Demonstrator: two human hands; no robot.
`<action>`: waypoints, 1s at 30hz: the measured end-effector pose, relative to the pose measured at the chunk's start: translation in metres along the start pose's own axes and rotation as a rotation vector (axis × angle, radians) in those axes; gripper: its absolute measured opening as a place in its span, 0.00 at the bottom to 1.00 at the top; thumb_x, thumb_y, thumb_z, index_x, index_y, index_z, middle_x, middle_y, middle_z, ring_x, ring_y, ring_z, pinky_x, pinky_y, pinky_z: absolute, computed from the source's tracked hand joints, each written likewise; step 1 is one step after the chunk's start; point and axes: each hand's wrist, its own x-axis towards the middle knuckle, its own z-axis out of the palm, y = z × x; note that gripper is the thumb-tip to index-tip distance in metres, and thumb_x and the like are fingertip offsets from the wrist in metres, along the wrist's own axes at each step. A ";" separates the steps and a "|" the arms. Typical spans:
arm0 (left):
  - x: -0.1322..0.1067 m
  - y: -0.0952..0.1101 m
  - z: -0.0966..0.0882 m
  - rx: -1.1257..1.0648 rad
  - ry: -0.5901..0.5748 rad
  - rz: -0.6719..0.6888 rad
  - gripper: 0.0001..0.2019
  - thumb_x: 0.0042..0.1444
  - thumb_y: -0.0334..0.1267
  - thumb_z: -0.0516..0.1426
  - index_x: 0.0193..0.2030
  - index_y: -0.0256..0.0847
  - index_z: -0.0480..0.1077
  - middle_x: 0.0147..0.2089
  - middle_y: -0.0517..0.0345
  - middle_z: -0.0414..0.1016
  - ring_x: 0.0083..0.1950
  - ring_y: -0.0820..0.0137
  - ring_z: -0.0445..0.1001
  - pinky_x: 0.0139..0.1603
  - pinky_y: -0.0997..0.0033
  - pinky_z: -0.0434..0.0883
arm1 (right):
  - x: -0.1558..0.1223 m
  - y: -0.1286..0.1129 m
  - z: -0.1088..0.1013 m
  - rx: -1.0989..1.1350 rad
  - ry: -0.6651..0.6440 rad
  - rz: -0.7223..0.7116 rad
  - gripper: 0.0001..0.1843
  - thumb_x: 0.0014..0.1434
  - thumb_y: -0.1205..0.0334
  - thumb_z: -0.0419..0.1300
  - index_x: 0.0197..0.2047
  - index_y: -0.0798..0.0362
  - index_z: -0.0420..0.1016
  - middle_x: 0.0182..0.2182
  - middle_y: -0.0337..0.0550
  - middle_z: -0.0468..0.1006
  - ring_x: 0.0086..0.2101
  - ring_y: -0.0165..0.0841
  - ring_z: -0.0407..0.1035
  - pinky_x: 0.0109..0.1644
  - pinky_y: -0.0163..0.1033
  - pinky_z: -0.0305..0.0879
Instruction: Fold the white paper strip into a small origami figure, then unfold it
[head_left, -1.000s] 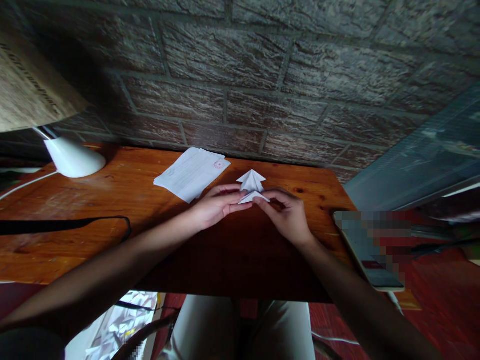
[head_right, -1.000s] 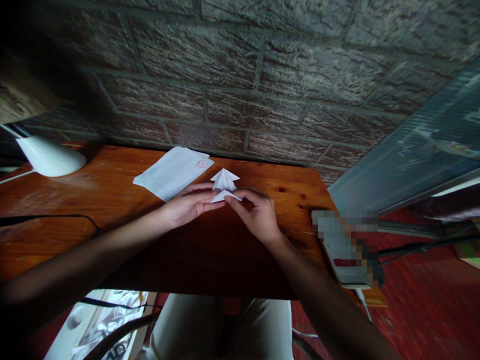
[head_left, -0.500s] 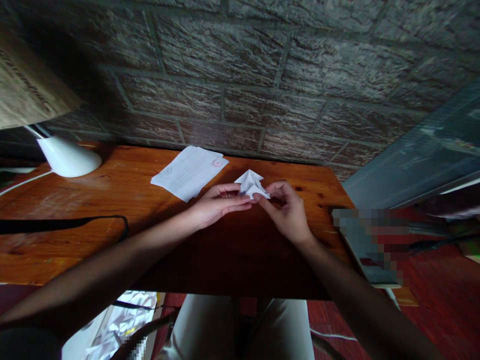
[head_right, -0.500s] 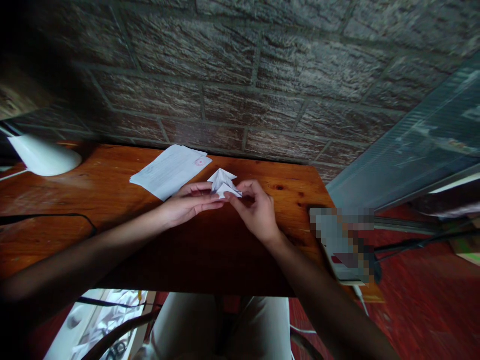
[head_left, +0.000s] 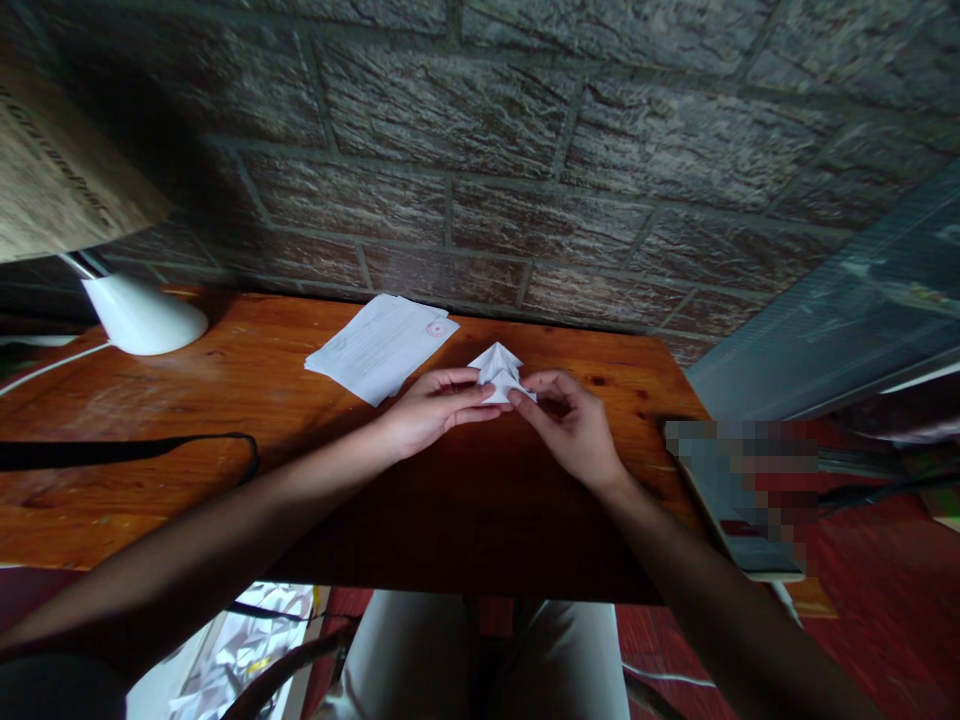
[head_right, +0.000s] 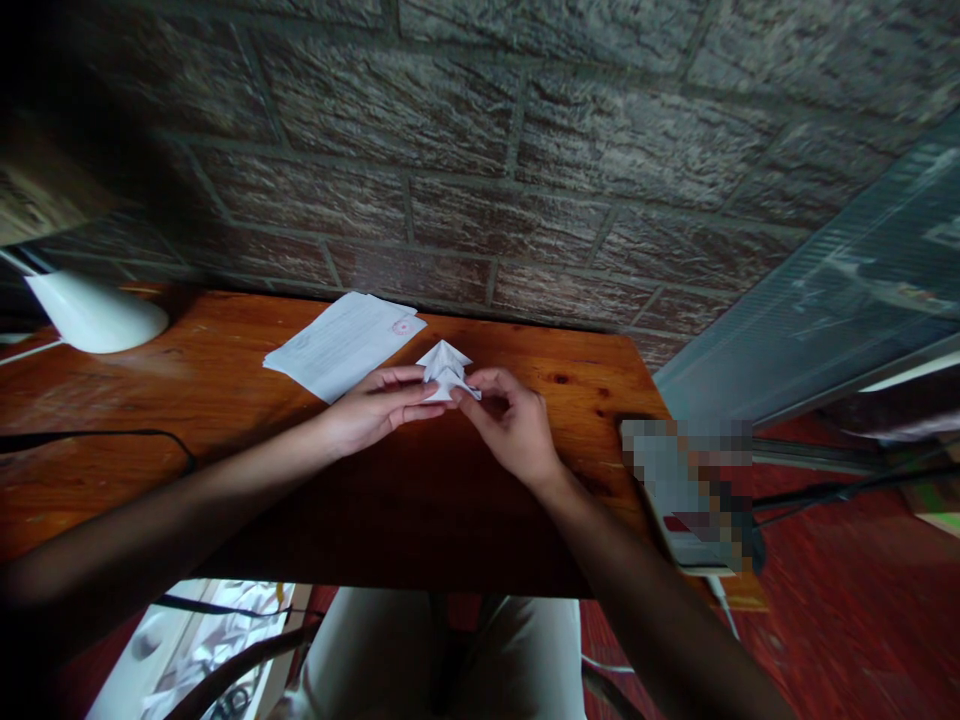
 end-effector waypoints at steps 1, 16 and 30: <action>0.000 0.000 0.000 -0.004 -0.003 0.003 0.13 0.50 0.32 0.68 0.44 0.34 0.80 0.46 0.50 0.83 0.46 0.65 0.80 0.57 0.61 0.75 | 0.000 0.000 0.000 0.016 -0.008 0.011 0.12 0.57 0.53 0.67 0.41 0.50 0.75 0.36 0.42 0.80 0.35 0.32 0.75 0.42 0.38 0.71; 0.005 -0.002 -0.006 -0.131 0.068 -0.111 0.11 0.55 0.27 0.62 0.47 0.31 0.76 0.45 0.44 0.82 0.46 0.62 0.82 0.54 0.60 0.76 | 0.000 0.000 -0.002 0.118 -0.067 -0.004 0.13 0.55 0.57 0.69 0.43 0.49 0.76 0.35 0.40 0.79 0.34 0.31 0.73 0.42 0.38 0.71; 0.002 0.000 -0.004 -0.031 0.021 -0.044 0.12 0.53 0.33 0.67 0.44 0.34 0.76 0.45 0.48 0.82 0.45 0.63 0.82 0.54 0.60 0.75 | 0.001 -0.006 -0.001 0.121 -0.086 0.073 0.15 0.54 0.51 0.68 0.39 0.50 0.74 0.36 0.41 0.79 0.35 0.32 0.74 0.40 0.37 0.71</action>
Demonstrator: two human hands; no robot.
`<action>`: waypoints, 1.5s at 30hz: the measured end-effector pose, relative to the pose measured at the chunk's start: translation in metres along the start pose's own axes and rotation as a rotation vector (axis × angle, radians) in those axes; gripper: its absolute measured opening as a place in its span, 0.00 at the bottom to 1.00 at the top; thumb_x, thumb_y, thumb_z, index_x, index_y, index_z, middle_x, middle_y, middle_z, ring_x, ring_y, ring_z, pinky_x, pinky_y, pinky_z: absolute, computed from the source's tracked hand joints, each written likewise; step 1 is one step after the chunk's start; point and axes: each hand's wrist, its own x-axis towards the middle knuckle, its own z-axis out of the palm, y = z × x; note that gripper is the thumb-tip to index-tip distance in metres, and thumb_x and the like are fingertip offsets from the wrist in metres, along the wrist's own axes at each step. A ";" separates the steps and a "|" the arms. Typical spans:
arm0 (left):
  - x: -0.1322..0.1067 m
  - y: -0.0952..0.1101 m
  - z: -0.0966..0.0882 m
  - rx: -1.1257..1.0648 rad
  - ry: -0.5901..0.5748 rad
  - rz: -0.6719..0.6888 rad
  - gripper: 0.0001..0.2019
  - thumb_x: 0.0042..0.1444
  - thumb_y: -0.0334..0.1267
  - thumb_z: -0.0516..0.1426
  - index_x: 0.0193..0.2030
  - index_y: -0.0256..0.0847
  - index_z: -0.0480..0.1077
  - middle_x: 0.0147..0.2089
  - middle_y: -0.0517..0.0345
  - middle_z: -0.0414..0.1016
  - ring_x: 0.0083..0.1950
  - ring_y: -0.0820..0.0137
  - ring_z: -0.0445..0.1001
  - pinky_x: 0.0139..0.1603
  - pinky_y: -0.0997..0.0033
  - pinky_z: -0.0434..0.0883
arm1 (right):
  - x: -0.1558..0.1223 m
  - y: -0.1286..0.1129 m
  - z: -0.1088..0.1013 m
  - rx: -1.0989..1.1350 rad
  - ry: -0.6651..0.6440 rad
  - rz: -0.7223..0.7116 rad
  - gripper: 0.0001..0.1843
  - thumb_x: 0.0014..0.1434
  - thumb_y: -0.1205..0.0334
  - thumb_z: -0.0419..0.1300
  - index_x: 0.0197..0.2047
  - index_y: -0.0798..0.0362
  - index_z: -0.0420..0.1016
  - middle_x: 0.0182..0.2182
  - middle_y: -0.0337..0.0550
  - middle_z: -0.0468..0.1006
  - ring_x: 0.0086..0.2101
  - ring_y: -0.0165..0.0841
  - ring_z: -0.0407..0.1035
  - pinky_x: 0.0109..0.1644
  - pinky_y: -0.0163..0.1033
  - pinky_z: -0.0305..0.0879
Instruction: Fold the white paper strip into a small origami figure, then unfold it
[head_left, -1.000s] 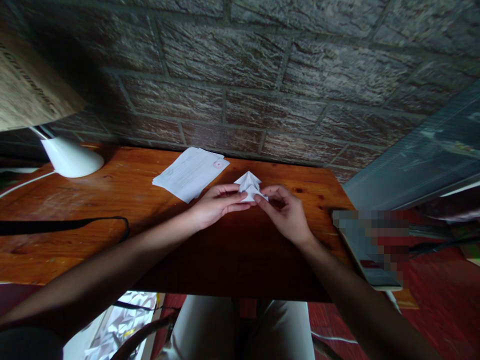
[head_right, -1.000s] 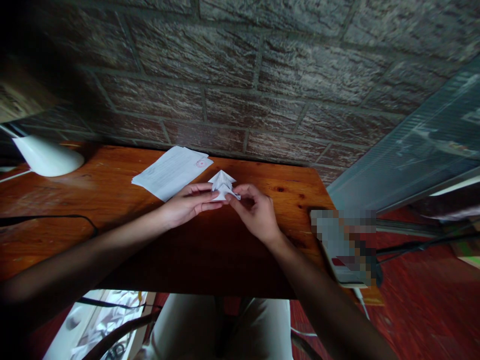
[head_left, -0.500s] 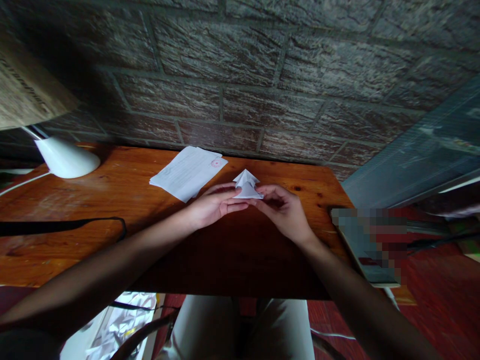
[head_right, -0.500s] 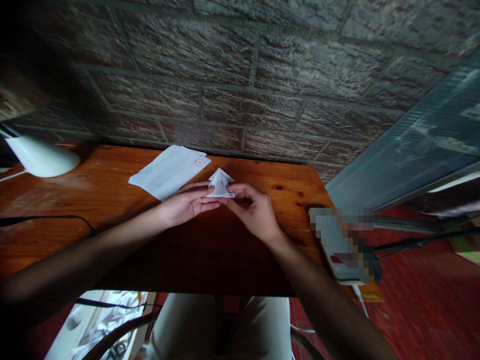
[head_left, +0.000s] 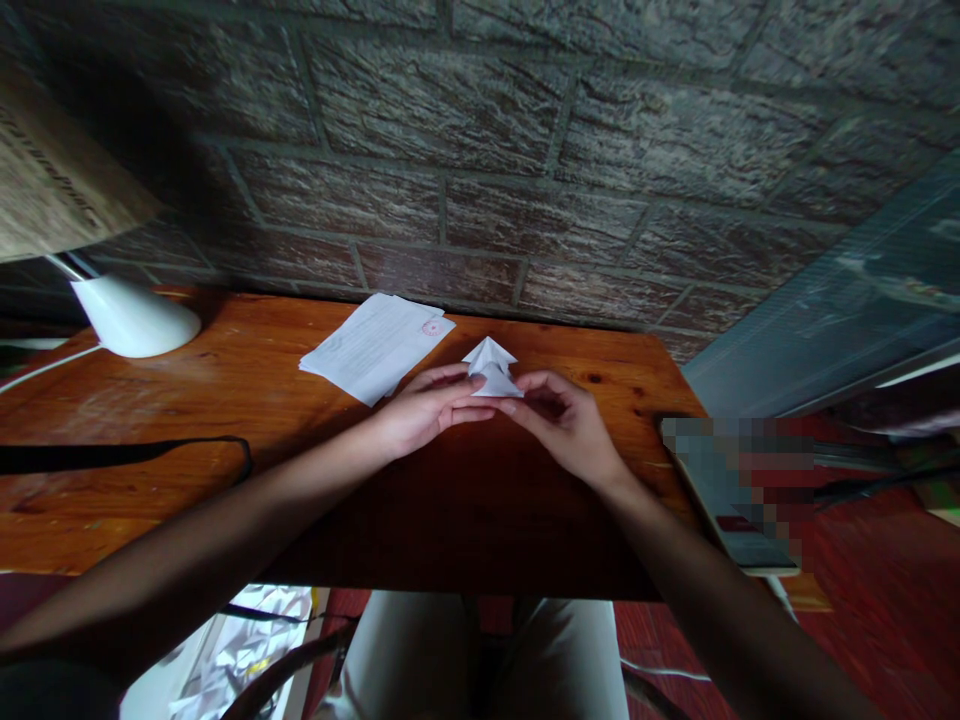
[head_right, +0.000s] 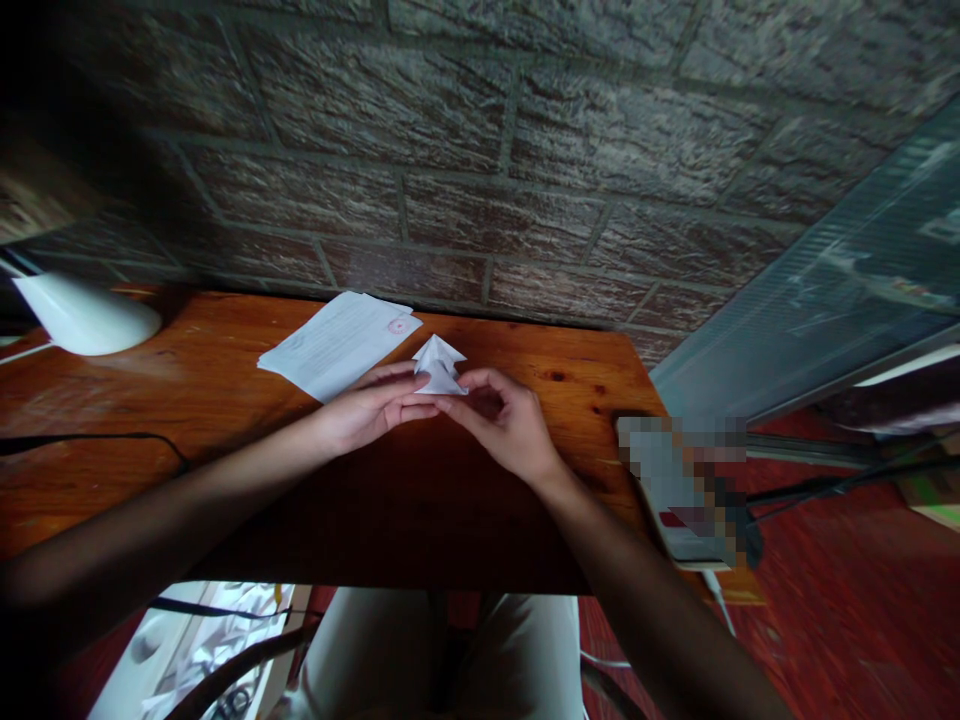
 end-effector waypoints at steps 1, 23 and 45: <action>0.000 0.000 0.001 0.025 -0.003 0.016 0.13 0.52 0.34 0.67 0.45 0.34 0.77 0.46 0.48 0.82 0.45 0.63 0.82 0.54 0.60 0.75 | 0.000 0.000 0.000 -0.009 0.001 0.008 0.15 0.55 0.50 0.68 0.39 0.50 0.74 0.35 0.41 0.79 0.34 0.32 0.74 0.40 0.37 0.71; -0.008 0.009 0.012 0.508 0.153 0.452 0.13 0.56 0.42 0.64 0.47 0.42 0.77 0.53 0.54 0.78 0.56 0.64 0.73 0.60 0.68 0.66 | 0.006 -0.001 -0.006 0.124 0.138 0.059 0.14 0.56 0.48 0.67 0.37 0.50 0.75 0.33 0.39 0.80 0.31 0.30 0.72 0.33 0.34 0.70; -0.001 0.002 0.001 0.391 0.031 0.227 0.13 0.48 0.41 0.69 0.40 0.39 0.80 0.41 0.54 0.82 0.40 0.68 0.77 0.41 0.70 0.72 | 0.005 -0.002 -0.005 0.230 0.081 0.139 0.19 0.54 0.47 0.67 0.44 0.47 0.73 0.33 0.37 0.81 0.29 0.30 0.73 0.34 0.36 0.71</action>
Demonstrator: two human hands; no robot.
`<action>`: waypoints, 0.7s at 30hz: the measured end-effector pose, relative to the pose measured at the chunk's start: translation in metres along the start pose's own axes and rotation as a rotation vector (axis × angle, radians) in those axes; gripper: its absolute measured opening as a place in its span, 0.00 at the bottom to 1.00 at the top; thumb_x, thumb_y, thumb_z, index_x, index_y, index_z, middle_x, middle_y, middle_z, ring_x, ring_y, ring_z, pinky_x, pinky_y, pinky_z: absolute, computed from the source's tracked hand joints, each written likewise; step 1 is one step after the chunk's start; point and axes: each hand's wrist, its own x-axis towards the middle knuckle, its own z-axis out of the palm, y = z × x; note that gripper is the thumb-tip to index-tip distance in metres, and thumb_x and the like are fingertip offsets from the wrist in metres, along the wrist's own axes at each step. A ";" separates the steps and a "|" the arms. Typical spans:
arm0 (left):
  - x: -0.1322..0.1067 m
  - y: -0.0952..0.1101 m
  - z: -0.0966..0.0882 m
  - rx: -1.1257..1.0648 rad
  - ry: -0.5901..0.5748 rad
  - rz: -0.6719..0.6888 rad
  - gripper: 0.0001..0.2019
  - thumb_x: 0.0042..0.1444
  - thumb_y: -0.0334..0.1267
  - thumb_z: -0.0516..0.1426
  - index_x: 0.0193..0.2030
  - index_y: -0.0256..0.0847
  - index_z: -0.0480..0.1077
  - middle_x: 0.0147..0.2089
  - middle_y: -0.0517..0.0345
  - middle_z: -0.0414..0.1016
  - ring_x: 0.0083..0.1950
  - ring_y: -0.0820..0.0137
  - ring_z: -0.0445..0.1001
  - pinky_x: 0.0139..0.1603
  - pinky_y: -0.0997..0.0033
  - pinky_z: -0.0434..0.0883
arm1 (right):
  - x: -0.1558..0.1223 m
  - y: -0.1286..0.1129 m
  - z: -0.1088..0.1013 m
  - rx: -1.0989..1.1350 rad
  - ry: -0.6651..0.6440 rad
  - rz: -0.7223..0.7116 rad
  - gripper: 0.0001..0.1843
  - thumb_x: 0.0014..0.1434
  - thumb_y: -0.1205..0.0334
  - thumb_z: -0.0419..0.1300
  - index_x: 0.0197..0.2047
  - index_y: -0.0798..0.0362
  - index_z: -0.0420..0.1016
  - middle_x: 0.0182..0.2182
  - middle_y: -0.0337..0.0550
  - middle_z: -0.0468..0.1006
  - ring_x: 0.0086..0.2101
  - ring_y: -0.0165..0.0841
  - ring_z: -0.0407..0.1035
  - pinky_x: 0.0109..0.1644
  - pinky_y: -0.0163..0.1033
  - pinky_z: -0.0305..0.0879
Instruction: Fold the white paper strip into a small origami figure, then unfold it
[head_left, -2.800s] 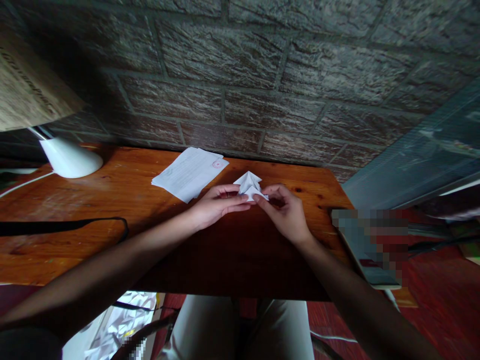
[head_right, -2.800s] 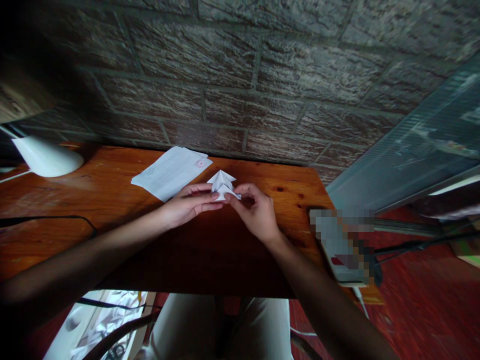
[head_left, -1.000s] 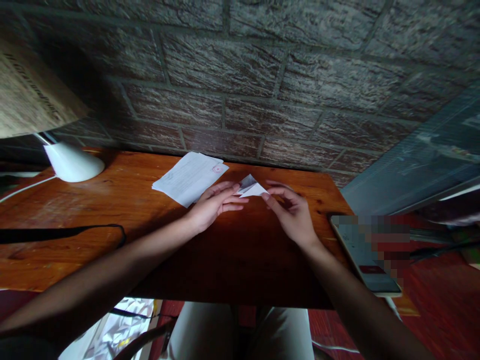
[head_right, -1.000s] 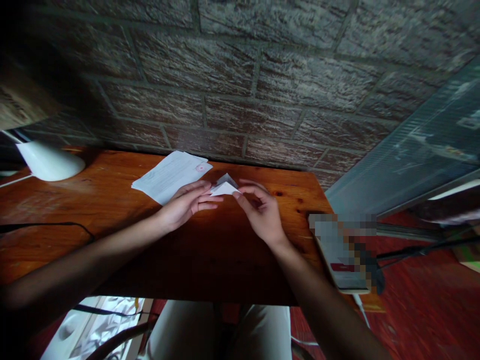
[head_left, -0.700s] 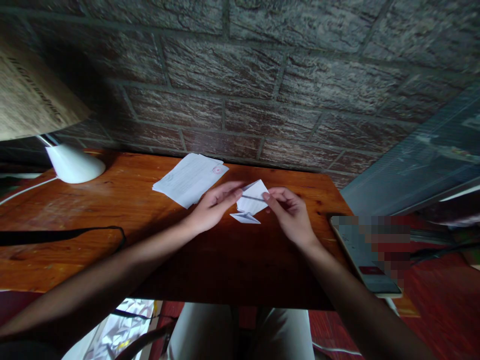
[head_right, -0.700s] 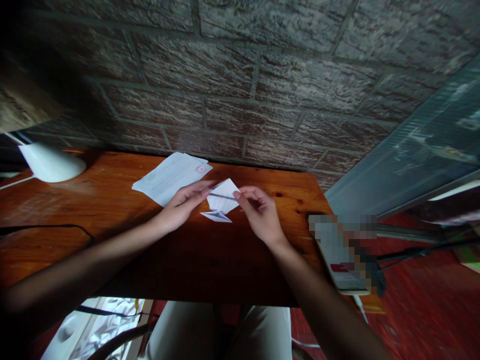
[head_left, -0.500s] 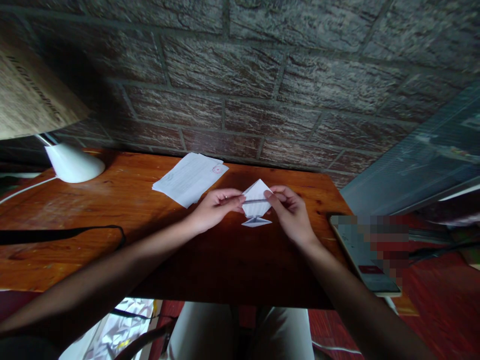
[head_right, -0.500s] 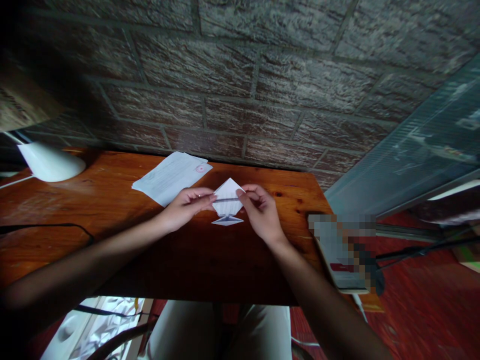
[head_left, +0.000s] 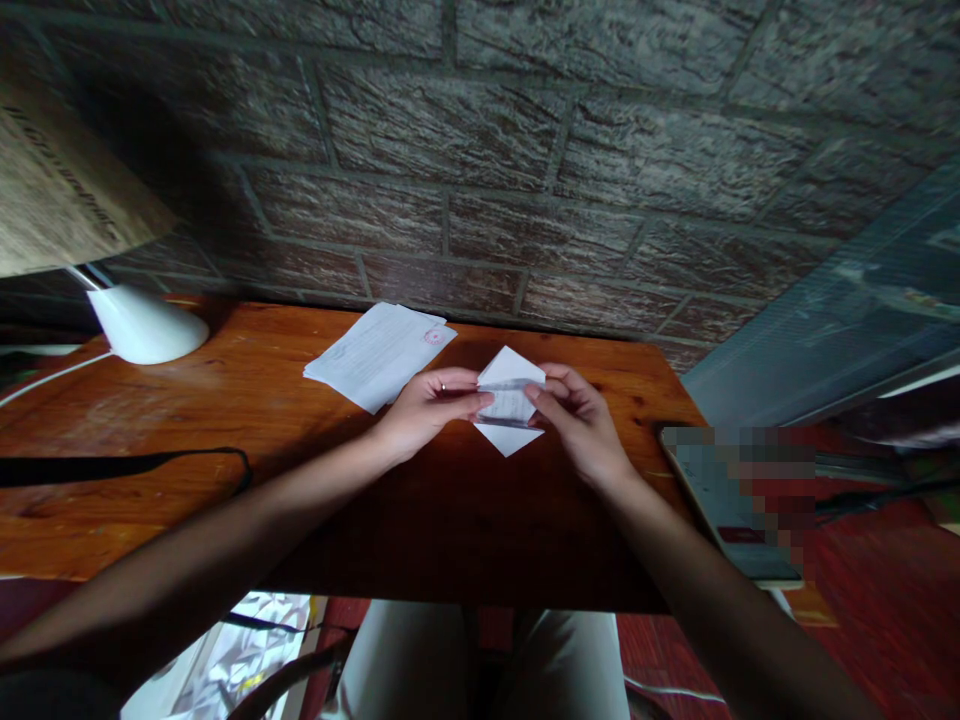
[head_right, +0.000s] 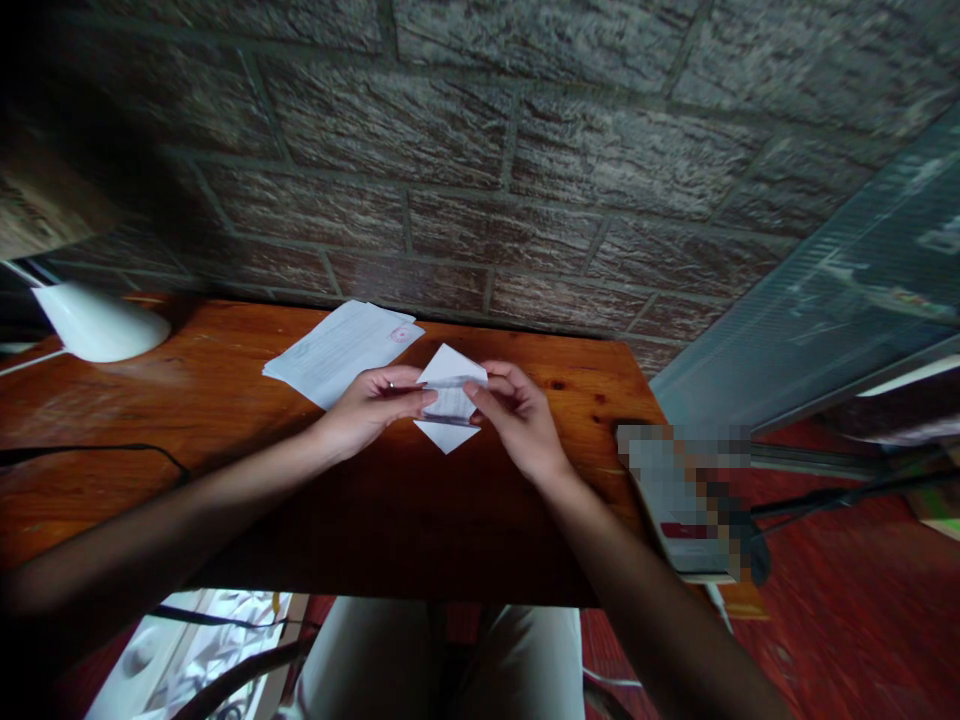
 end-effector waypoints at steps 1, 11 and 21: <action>0.000 0.000 0.000 -0.004 0.014 0.006 0.13 0.47 0.40 0.69 0.40 0.39 0.80 0.41 0.54 0.82 0.40 0.68 0.77 0.40 0.71 0.72 | 0.000 0.000 0.000 0.020 -0.027 0.019 0.20 0.53 0.47 0.68 0.45 0.47 0.74 0.36 0.38 0.82 0.30 0.31 0.73 0.34 0.36 0.71; 0.001 -0.002 0.002 -0.031 0.115 -0.006 0.16 0.45 0.38 0.70 0.42 0.38 0.80 0.43 0.51 0.83 0.40 0.67 0.78 0.43 0.68 0.72 | 0.003 0.005 0.000 0.011 -0.018 0.115 0.15 0.50 0.50 0.71 0.37 0.50 0.81 0.35 0.40 0.84 0.27 0.29 0.71 0.25 0.32 0.60; 0.000 -0.001 0.001 0.008 0.182 -0.078 0.17 0.39 0.37 0.72 0.38 0.37 0.80 0.39 0.53 0.83 0.37 0.67 0.79 0.40 0.67 0.75 | 0.004 0.012 -0.001 0.087 0.016 0.202 0.18 0.42 0.55 0.75 0.36 0.52 0.80 0.33 0.41 0.84 0.28 0.30 0.73 0.29 0.34 0.67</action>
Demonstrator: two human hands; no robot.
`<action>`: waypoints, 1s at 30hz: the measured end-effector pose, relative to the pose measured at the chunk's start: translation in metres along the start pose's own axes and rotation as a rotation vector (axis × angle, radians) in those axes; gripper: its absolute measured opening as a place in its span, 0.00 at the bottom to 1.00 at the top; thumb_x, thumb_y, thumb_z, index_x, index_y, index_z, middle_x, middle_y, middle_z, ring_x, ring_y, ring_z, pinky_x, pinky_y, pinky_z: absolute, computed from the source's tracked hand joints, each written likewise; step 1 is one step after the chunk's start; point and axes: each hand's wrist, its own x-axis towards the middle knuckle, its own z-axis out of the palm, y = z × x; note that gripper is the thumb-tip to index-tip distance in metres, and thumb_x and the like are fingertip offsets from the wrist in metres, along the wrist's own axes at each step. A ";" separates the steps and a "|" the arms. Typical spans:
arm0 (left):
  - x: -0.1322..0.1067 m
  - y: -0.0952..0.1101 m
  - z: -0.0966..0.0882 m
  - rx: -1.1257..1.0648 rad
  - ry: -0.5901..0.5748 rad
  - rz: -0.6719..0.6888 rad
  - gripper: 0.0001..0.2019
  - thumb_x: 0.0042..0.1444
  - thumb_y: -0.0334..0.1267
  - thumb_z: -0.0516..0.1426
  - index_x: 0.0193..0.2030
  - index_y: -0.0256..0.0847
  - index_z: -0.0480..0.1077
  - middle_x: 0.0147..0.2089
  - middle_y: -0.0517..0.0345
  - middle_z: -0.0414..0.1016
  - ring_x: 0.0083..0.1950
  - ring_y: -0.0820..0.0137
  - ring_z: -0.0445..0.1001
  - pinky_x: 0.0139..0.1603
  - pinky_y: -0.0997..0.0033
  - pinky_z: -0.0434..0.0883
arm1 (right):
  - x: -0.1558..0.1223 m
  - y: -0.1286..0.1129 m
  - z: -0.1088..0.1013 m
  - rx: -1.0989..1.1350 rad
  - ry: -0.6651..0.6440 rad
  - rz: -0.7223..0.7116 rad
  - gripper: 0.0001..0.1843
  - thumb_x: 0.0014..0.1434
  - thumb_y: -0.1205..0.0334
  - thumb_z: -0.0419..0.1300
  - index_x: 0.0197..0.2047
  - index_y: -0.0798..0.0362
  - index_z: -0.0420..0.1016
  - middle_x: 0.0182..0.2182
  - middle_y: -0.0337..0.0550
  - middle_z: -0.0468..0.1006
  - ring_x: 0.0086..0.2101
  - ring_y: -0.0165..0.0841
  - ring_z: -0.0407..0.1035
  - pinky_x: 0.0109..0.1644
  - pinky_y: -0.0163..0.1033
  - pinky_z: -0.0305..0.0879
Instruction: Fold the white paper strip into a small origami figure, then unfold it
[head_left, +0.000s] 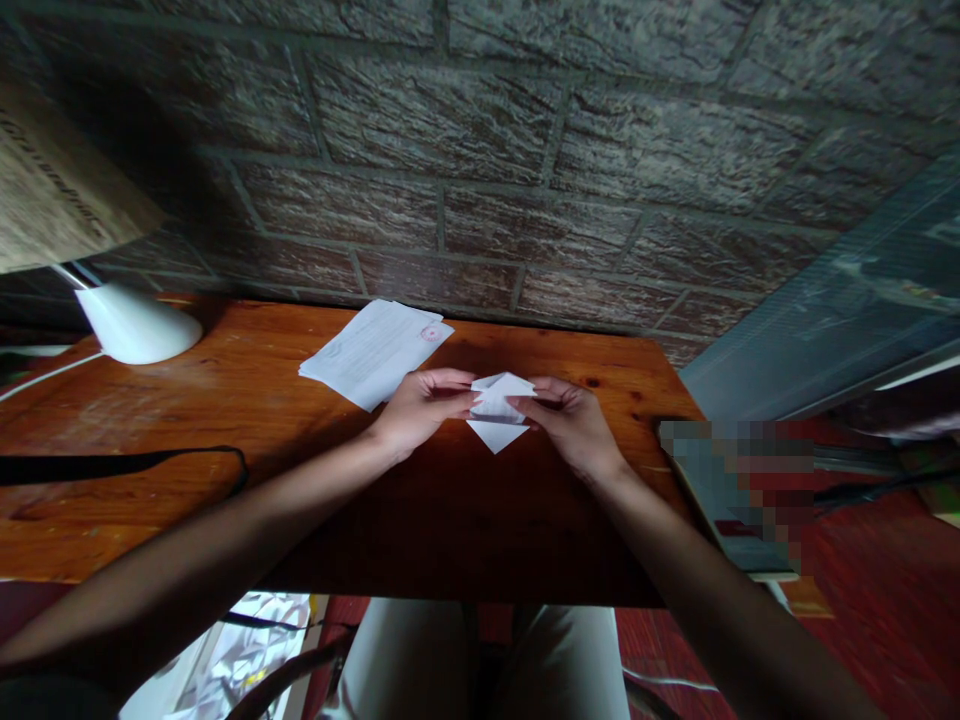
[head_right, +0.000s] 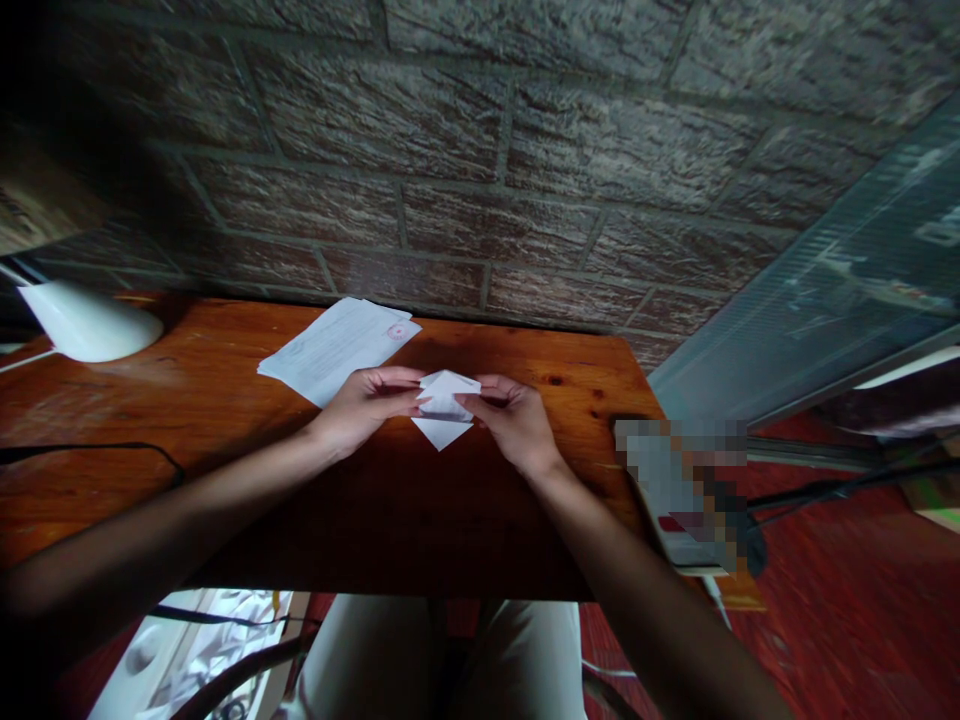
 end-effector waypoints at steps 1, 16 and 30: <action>0.000 0.000 0.000 0.024 0.012 0.005 0.17 0.39 0.37 0.72 0.39 0.37 0.80 0.38 0.53 0.83 0.36 0.67 0.78 0.39 0.67 0.74 | 0.000 0.000 -0.001 0.003 0.009 0.006 0.19 0.41 0.55 0.75 0.36 0.52 0.80 0.33 0.40 0.84 0.27 0.30 0.72 0.28 0.33 0.66; -0.005 0.006 0.003 0.175 -0.138 0.072 0.13 0.46 0.40 0.68 0.38 0.36 0.80 0.40 0.52 0.83 0.37 0.68 0.76 0.41 0.70 0.70 | -0.003 -0.007 0.004 -0.025 -0.070 -0.098 0.11 0.51 0.52 0.70 0.35 0.49 0.84 0.33 0.39 0.84 0.31 0.32 0.74 0.38 0.38 0.69; 0.002 -0.009 -0.006 -0.163 -0.301 -0.247 0.15 0.45 0.34 0.70 0.41 0.35 0.78 0.42 0.48 0.82 0.42 0.65 0.79 0.49 0.63 0.73 | -0.004 0.000 0.007 -0.143 0.104 -0.222 0.12 0.54 0.51 0.65 0.30 0.51 0.79 0.16 0.32 0.70 0.14 0.24 0.57 0.15 0.31 0.52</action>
